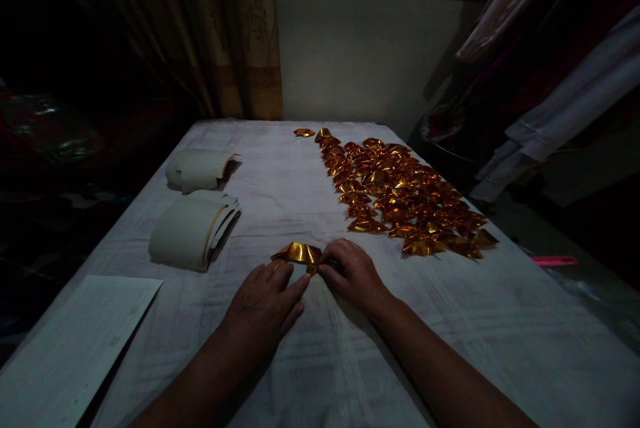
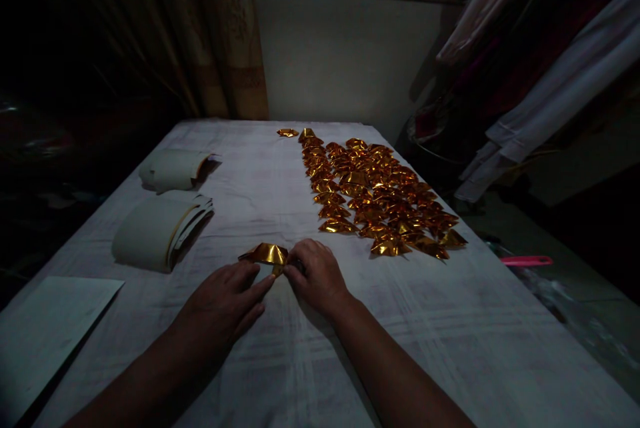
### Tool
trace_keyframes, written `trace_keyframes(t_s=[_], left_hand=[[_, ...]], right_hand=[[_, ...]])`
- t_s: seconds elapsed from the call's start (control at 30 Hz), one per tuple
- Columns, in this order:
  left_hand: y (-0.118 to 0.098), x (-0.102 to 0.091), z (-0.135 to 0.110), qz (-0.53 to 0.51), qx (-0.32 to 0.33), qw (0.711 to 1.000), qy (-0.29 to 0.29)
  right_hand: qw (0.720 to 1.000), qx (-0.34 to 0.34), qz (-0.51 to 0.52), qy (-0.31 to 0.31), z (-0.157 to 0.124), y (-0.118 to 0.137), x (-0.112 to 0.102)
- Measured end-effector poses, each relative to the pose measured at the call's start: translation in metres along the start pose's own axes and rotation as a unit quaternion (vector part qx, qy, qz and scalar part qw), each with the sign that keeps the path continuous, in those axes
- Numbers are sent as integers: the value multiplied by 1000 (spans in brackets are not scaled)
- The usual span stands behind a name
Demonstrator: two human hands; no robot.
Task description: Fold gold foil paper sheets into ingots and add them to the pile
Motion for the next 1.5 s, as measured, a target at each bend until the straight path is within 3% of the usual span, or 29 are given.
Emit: trace_keyframes(t_s=[1.27, 1.5], left_hand=[[-5, -6, 5, 56, 4, 998, 29], [1, -5, 3, 26, 8, 999, 39]], right_hand=[[997, 59, -53, 7, 2, 0, 5], [996, 69, -49, 4, 1, 1, 4]])
Point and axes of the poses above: each hand's wrist, its own z-axis towards the middle knuckle, its own x-axis out of the palm, y = z × x, the point moved 7 cm from there along z, towards the middle knuckle, and after that the axes turned 8 degrees about -x, right-handed, at the moved point
